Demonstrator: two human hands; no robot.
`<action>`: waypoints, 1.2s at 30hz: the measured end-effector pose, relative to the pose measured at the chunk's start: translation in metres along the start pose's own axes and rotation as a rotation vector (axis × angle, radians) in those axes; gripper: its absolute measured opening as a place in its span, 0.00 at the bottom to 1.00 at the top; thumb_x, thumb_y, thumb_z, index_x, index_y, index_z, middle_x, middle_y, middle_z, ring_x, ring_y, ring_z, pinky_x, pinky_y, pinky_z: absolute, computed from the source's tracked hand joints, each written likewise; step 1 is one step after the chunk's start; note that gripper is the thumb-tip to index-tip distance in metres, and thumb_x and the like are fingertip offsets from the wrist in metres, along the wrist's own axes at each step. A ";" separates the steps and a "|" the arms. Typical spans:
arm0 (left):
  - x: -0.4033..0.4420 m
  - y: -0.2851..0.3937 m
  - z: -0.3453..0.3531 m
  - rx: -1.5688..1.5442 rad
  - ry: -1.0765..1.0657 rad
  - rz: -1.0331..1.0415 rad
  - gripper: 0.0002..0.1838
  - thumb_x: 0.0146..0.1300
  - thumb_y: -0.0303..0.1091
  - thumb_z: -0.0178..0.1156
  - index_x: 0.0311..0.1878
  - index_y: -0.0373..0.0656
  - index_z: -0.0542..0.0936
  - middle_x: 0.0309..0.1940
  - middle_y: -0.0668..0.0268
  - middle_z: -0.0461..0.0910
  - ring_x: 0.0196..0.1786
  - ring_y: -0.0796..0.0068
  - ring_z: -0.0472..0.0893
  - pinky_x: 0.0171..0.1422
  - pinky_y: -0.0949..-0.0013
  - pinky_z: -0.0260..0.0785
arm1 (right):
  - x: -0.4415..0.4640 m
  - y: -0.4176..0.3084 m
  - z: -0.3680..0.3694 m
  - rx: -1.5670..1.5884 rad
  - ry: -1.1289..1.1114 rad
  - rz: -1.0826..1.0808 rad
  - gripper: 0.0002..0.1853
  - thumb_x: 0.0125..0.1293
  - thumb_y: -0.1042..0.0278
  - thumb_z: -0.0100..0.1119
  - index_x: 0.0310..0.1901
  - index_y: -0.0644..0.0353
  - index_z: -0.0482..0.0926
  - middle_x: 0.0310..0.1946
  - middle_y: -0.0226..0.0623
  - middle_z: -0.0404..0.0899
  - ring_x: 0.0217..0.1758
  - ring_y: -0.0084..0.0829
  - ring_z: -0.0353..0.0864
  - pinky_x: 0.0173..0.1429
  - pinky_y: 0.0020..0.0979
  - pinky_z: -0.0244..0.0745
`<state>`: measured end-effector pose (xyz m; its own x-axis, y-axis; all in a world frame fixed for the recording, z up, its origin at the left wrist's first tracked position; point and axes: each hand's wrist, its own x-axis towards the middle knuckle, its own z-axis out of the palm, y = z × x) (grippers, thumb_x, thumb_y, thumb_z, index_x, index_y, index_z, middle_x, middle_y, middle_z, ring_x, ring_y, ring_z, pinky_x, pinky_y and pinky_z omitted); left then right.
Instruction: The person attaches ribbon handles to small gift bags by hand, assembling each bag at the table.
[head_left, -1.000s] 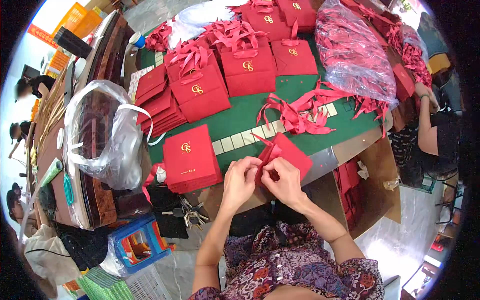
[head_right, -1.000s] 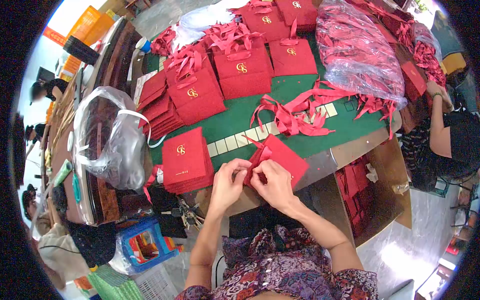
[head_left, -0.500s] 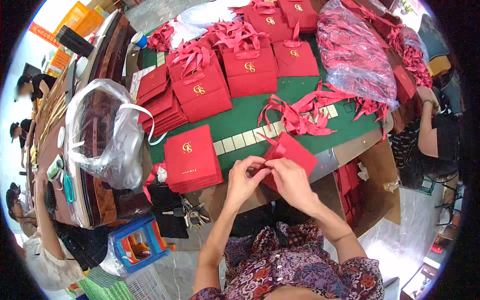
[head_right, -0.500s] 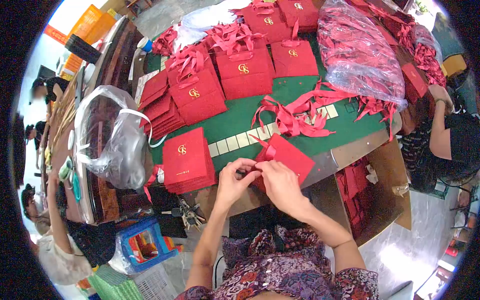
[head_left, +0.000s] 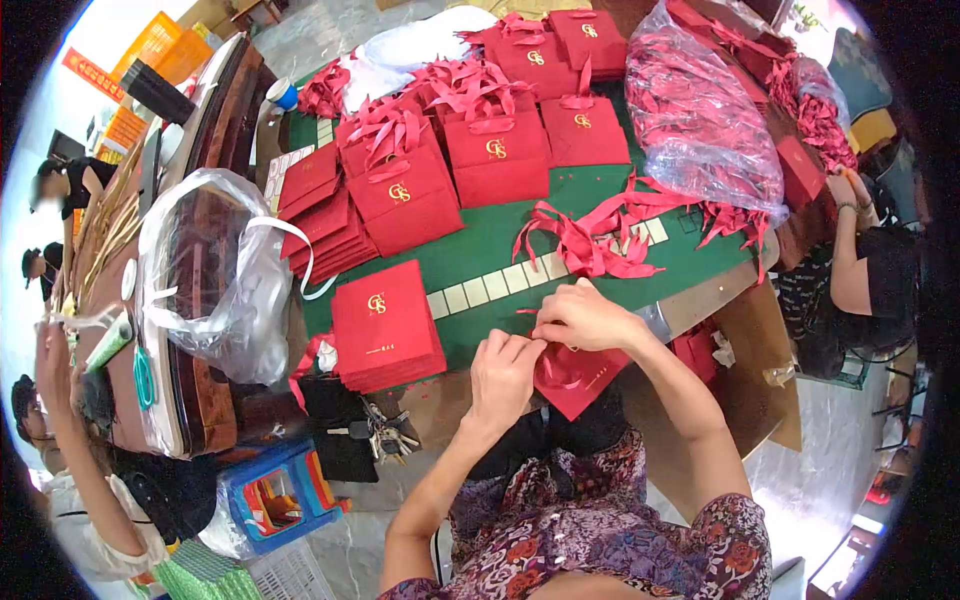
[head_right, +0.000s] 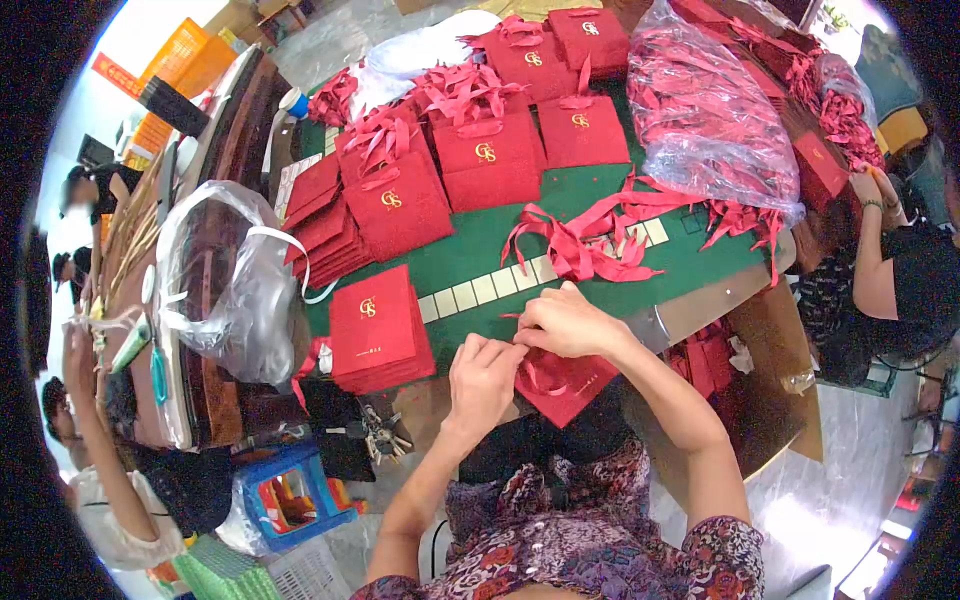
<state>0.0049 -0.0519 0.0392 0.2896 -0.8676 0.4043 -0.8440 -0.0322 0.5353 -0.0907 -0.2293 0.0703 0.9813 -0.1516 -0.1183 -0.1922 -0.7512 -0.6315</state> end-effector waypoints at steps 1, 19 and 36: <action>0.001 0.002 -0.002 0.035 -0.001 0.056 0.14 0.52 0.27 0.63 0.44 0.41 0.84 0.35 0.66 0.80 0.40 0.63 0.75 0.45 0.60 0.70 | 0.002 -0.003 -0.008 -0.001 -0.100 0.027 0.14 0.64 0.56 0.63 0.30 0.58 0.87 0.30 0.42 0.84 0.40 0.42 0.83 0.48 0.44 0.68; 0.007 -0.016 0.001 -0.127 -0.102 -0.103 0.08 0.55 0.23 0.66 0.39 0.43 0.86 0.36 0.62 0.83 0.40 0.56 0.78 0.47 0.59 0.73 | 0.030 0.034 0.015 0.219 0.401 0.087 0.12 0.59 0.59 0.68 0.33 0.61 0.85 0.26 0.42 0.84 0.32 0.44 0.85 0.37 0.41 0.76; 0.029 -0.031 0.040 -0.228 0.098 -0.572 0.09 0.62 0.34 0.68 0.37 0.39 0.80 0.27 0.60 0.83 0.30 0.65 0.84 0.36 0.63 0.75 | 0.013 0.031 0.039 0.212 0.459 0.155 0.10 0.63 0.68 0.66 0.40 0.64 0.78 0.34 0.47 0.84 0.39 0.46 0.85 0.42 0.43 0.78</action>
<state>0.0215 -0.0961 0.0044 0.7167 -0.6941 0.0673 -0.4285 -0.3622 0.8277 -0.0838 -0.2298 0.0195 0.8283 -0.5521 0.0952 -0.2823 -0.5582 -0.7802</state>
